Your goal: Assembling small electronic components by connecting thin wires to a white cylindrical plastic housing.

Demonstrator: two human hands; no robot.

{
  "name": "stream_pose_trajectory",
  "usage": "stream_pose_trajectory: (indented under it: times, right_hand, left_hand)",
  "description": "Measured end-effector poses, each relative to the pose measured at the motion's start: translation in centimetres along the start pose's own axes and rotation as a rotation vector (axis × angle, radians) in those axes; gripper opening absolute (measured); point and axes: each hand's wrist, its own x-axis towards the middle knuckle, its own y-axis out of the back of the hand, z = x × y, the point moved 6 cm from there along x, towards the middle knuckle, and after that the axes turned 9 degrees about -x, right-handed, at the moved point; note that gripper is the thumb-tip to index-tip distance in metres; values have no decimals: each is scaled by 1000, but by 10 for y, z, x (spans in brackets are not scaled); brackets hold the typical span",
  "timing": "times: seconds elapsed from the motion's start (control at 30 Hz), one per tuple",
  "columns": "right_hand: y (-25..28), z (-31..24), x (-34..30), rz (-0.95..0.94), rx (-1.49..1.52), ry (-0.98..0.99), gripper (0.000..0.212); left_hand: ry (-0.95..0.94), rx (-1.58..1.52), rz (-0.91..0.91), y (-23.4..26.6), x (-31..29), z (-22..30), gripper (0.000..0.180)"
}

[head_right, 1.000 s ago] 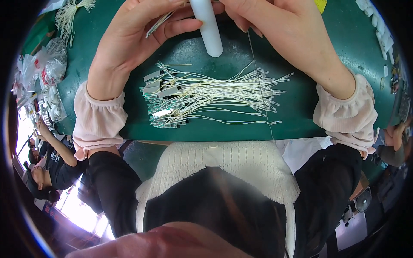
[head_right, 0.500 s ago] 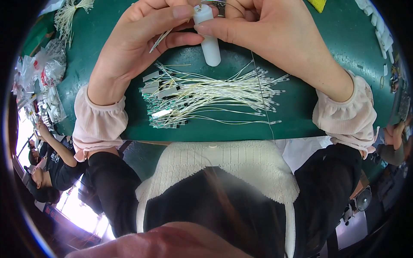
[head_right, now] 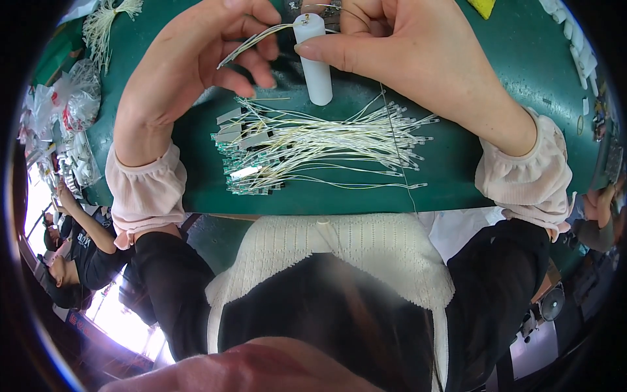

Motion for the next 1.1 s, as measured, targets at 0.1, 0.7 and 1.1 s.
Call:
stream_pose_trajectory:
  times: [0.1, 0.7, 1.1]
  right_hand:
    - [0, -2, -1, -11, 11, 13, 32]
    - [-11, -14, 14, -350, 348, 576, 32]
    - [4, 9, 5, -162, 155, -88, 31]
  left_hand:
    - [-56, 259, 69, 5, -4, 3, 17]
    - [-905, 338, -824, -11, 10, 16, 17]
    - [-101, 187, -15, -10, 11, -2, 10]
